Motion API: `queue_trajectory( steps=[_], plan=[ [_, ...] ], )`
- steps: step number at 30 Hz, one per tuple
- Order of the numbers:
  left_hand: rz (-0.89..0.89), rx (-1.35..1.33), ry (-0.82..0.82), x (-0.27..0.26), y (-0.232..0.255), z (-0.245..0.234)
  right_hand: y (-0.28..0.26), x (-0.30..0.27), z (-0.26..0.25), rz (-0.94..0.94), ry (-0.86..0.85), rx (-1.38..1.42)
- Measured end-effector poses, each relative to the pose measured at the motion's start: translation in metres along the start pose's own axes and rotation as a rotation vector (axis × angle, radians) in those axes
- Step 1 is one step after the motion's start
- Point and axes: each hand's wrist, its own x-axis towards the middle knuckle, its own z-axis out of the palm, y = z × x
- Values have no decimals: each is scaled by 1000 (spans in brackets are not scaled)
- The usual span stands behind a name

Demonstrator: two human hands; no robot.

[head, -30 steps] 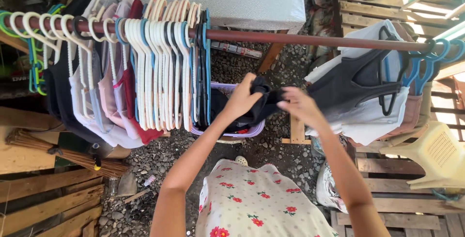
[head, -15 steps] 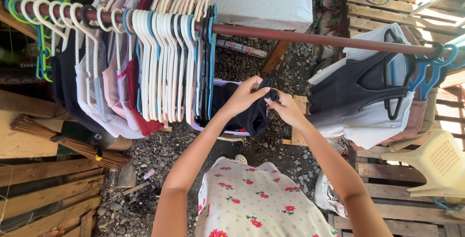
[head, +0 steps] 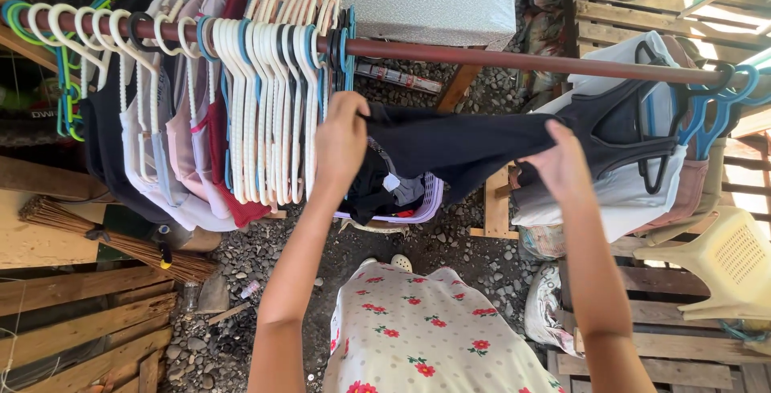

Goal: Sorting through and inspecting pieces of laundry from a basket near a clothes rack.

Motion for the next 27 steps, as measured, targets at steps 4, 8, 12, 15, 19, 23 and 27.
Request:
queue_trajectory(
  steps=[4,8,12,15,19,23,27],
  plan=[
    [12,76,-52,-10,-8,-4,-27,-8,-13,118,-53,-60],
    [-14,149,-119,-16,-11,-2,-14,-1,-54,209,-91,24],
    [-32,-48,-56,-8,5,-13,-18,-6,-52,262,-178,45],
    [-71,-231,-19,-7,1,-17,-23,-2,-55,244,-199,-5],
    [-73,-371,1,-13,-22,-16,-13,15,-96,144,-69,-209],
    [-92,-811,-205,-26,-50,0,-9,11,-88,32,-20,-149],
    [-12,-890,-293,-43,-44,4,9,33,-98,68,-28,174]
  ],
)
